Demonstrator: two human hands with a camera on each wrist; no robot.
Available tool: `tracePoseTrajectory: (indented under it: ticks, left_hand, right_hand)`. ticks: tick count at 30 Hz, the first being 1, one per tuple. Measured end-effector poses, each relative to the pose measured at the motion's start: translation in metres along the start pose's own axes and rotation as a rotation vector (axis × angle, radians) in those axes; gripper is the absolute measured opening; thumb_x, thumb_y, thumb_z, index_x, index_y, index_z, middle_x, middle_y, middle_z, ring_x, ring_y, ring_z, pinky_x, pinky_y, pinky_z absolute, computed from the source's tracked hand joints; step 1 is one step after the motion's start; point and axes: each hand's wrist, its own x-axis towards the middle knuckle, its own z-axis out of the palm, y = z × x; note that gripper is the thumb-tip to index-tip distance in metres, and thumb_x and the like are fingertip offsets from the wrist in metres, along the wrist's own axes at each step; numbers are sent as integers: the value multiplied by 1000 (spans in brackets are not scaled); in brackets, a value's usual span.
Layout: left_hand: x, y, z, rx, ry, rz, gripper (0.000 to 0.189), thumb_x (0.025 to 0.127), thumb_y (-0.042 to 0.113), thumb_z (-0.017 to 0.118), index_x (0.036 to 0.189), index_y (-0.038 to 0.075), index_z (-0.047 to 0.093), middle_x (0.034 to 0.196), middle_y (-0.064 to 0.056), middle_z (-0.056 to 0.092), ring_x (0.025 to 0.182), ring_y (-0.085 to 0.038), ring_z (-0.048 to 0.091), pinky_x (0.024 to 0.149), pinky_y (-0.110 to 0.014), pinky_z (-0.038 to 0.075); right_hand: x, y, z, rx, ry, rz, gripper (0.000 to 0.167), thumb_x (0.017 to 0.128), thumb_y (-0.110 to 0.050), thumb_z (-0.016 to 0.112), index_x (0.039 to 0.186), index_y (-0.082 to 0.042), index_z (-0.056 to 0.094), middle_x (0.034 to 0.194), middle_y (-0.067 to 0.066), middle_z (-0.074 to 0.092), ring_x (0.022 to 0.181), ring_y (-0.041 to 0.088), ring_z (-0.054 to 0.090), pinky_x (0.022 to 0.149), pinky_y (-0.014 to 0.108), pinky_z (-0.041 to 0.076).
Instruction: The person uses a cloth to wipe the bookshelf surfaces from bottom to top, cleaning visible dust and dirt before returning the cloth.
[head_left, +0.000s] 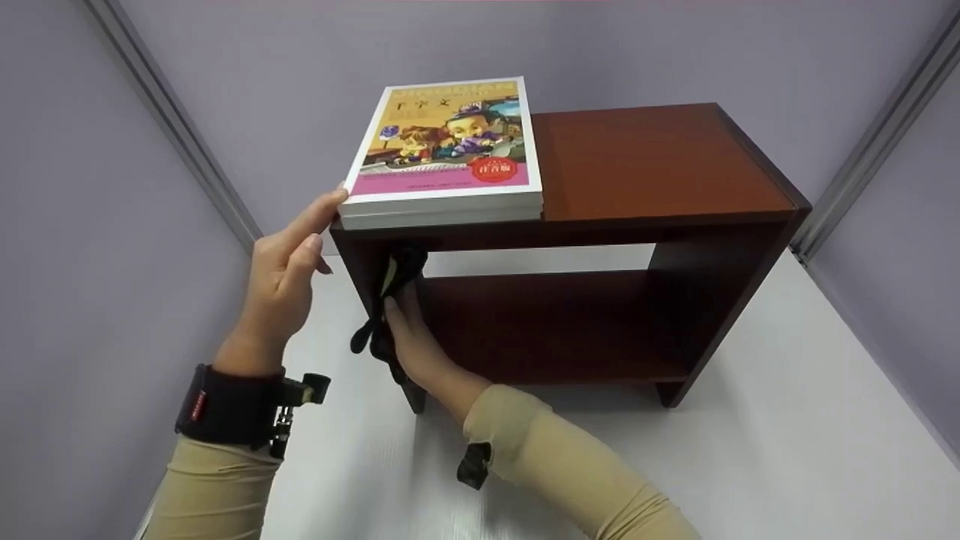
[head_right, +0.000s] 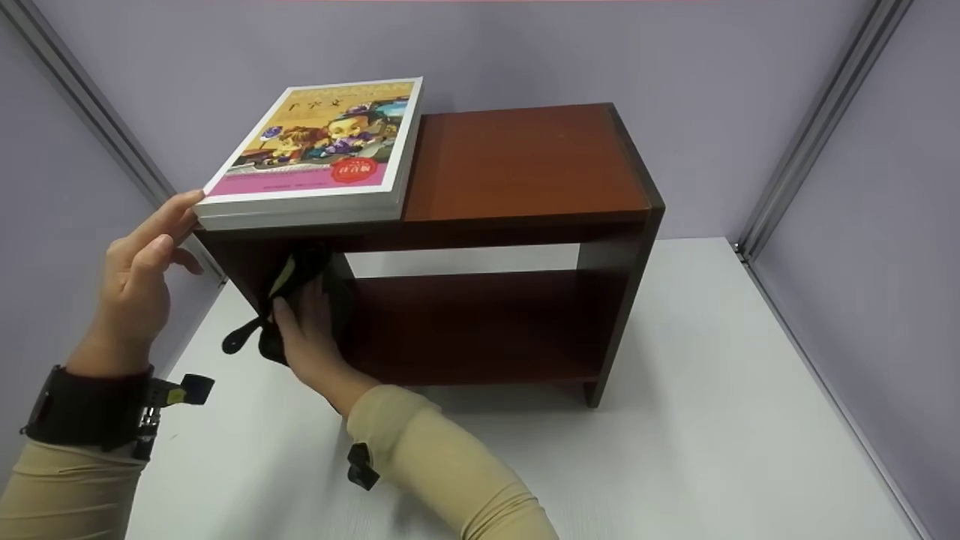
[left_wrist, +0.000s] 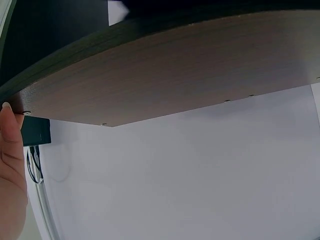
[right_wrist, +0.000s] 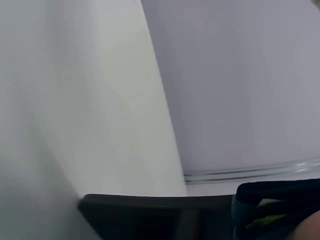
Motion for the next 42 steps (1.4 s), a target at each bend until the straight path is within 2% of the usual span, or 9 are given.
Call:
tracePoseTrajectory:
  ticks: [4,8,12,14,18,24,31,36,42]
  left_hand:
    - [0,0,-1,-3,7,3,40,90,5,38,123,0,59,123,-8,60,101,-16,58,52,-21,42]
    - [1,0,1,-6,12,1,41,89,3,37,123,0,59,123,-8,60,99,-15,58,52,-20,41]
    - [1,0,3,-7,7,2,41,88,3,37,123,0,59,123,-7,60,97,-14,58,53,-20,42]
    - [1,-1,4,-4,5,5,41,89,3,37,123,0,59,123,-7,60,98,-14,58,53,-21,42]
    - [1,-1,4,-3,2,14,41,89,6,37,124,0,59,124,-8,59,101,-15,58,53,-21,41]
    - [1,0,3,-9,12,12,41,89,6,37,123,0,59,123,-7,59,102,-16,58,53,-21,42]
    - [-1,0,2,-9,39,-2,41,88,3,36,122,-2,60,122,-9,60,101,-14,58,53,-19,41]
    - [-1,0,2,-11,43,-1,41,88,3,36,121,-2,60,122,-9,60,101,-15,58,52,-19,41]
    - [0,0,3,-18,44,10,41,88,4,36,121,-3,60,121,-9,60,106,-17,58,52,-19,41]
  right_hand:
    - [5,-27,1,-52,-15,-81,63,102,-37,24,149,-14,-9,155,1,-6,139,11,-1,111,35,6]
    - [14,-50,-4,-87,-6,-48,64,101,-39,25,149,-9,-5,156,4,-5,139,10,0,111,30,6]
    - [25,-65,-12,-111,12,-31,55,102,-38,26,150,-15,13,148,4,28,131,11,27,107,26,20]
    - [29,-69,-16,-111,13,-29,47,102,-38,25,145,-17,25,127,5,52,117,12,42,100,26,30]
    - [37,-71,-21,-104,16,8,46,100,-46,22,134,-18,36,89,1,65,99,11,52,90,24,37]
    - [44,-63,-22,-96,1,30,56,97,-55,19,137,-19,32,96,-1,62,100,11,52,92,26,37]
    - [45,-33,-19,-128,4,112,64,97,-55,20,151,-25,3,151,-2,18,130,14,26,107,31,21]
    - [44,-8,-21,-114,-10,265,72,91,-66,19,150,-30,-4,156,-1,5,137,18,15,109,38,16]
    - [43,15,-29,-71,-67,355,77,85,-75,15,148,-37,-8,155,-4,2,138,16,8,109,42,12]
